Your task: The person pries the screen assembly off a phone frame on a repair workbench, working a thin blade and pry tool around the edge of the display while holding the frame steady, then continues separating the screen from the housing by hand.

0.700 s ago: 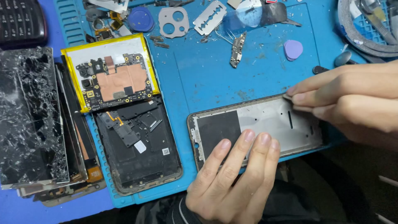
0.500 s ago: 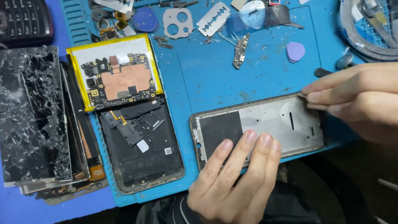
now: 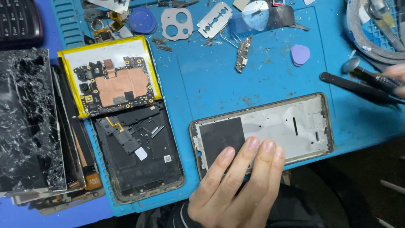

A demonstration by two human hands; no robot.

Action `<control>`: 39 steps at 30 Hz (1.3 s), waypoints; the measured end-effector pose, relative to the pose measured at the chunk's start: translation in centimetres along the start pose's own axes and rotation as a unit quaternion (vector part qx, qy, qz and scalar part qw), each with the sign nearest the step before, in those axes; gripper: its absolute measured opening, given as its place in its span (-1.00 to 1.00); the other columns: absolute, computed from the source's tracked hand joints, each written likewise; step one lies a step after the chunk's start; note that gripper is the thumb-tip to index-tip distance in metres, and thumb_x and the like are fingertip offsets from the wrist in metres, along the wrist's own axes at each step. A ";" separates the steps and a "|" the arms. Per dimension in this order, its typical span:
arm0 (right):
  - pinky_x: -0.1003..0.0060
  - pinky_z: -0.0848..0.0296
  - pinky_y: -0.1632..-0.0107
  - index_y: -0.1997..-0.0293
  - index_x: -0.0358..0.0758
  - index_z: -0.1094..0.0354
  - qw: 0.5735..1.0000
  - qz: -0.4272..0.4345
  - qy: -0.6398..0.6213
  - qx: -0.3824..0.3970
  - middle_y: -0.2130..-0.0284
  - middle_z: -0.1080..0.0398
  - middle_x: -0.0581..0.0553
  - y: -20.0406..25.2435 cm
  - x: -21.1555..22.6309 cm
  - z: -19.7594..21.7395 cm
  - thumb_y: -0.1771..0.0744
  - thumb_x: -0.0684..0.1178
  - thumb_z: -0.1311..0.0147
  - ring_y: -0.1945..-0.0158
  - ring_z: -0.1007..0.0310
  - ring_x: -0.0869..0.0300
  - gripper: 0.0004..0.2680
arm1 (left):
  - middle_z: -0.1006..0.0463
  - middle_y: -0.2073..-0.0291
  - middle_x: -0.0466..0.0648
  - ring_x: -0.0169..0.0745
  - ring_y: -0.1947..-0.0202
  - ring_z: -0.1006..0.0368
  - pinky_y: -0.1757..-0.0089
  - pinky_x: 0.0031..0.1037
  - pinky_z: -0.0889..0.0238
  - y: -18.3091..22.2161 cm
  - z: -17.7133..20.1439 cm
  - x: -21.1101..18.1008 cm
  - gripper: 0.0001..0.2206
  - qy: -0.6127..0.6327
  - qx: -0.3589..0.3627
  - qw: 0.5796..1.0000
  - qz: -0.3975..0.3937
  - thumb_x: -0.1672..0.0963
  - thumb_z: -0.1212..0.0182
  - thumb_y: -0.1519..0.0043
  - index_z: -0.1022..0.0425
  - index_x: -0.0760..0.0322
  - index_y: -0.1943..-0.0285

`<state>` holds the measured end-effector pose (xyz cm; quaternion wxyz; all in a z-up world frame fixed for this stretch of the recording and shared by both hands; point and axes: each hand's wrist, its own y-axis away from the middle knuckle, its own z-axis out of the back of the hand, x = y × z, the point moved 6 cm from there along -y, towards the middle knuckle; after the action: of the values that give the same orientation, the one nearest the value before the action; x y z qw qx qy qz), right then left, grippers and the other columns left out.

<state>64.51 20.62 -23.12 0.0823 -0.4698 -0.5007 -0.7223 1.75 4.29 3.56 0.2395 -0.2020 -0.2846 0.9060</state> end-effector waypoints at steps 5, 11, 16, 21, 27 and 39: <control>0.20 -0.53 -0.36 -0.08 -0.38 -0.29 0.891 0.191 0.198 -0.361 -0.24 -0.38 -0.34 -0.2 27.4 -20.3 -0.32 -0.45 0.10 -0.30 -0.49 -0.01 -0.75 | -0.68 -0.11 -0.30 -0.44 -0.19 -0.55 -0.19 -0.49 -0.26 0.0 0.0 -0.1 -0.81 0.015 0.043 0.999 -0.008 0.12 -0.35 -0.38 -0.66 0.03 -0.16; 0.14 -0.70 -0.28 0.23 -0.18 -0.20 0.797 0.327 0.404 -0.308 0.06 -0.39 -0.17 -1.1 37.6 -28.2 -0.29 -0.32 -0.15 -0.25 -0.57 -0.09 -0.82 | -0.67 -0.11 -0.31 -0.44 -0.19 -0.54 -0.19 -0.48 -0.24 0.1 -0.3 -0.5 -0.81 0.010 0.050 0.999 0.000 0.11 -0.34 -0.38 -0.65 0.01 -0.16; 0.26 -0.72 -0.31 0.20 -0.07 -0.21 0.823 0.311 0.371 -0.296 -0.06 -0.37 -0.14 -1.0 36.3 -27.4 -0.29 -0.31 -0.09 -0.35 -0.54 -0.06 -0.81 | -0.65 -0.14 -0.33 -0.46 -0.21 -0.52 -0.20 -0.48 -0.25 0.3 -0.4 -0.5 -0.79 0.008 0.070 0.997 -0.004 0.10 -0.36 -0.38 -0.63 -0.02 -0.18; 0.25 -0.47 -0.31 0.03 -0.60 -0.40 0.918 0.037 0.066 -0.388 -0.24 -0.45 -0.29 -0.9 33.7 -25.9 -0.34 -0.41 0.30 -0.20 -0.55 0.03 -0.75 | -0.61 -0.19 -0.34 -0.47 -0.24 -0.51 -0.23 -0.47 -0.23 0.5 -0.6 -0.5 -0.76 0.013 0.094 0.995 -0.007 0.10 -0.36 -0.40 -0.57 -0.03 -0.23; 0.30 -0.68 -0.26 -0.03 -0.12 -0.18 0.803 0.307 0.404 -0.311 -0.09 -0.40 -0.15 -0.7 34.6 -27.5 -0.31 -0.30 -0.11 -0.25 -0.58 0.01 -0.74 | -0.61 -0.18 -0.37 -0.48 -0.25 -0.49 -0.24 -0.49 -0.22 0.5 -0.7 -0.4 -0.77 0.009 0.093 0.996 -0.002 0.09 -0.38 -0.40 -0.59 -0.09 -0.22; 0.08 -0.69 -0.19 0.27 -0.21 -0.25 0.778 0.317 0.457 -0.291 0.10 -0.40 -0.21 -1.6 38.7 -28.9 -0.32 -0.30 -0.03 -0.14 -0.59 -0.13 -0.91 | -0.60 -0.19 -0.40 -0.50 -0.27 -0.47 -0.26 -0.51 -0.20 0.6 -0.6 -0.4 -0.76 0.019 0.083 0.996 0.011 0.09 -0.41 -0.40 -0.61 -0.08 -0.22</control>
<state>25.18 11.85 3.66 0.3855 -0.2183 0.0075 -0.8965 2.14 3.90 2.82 0.2511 -0.2020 -0.2019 0.9249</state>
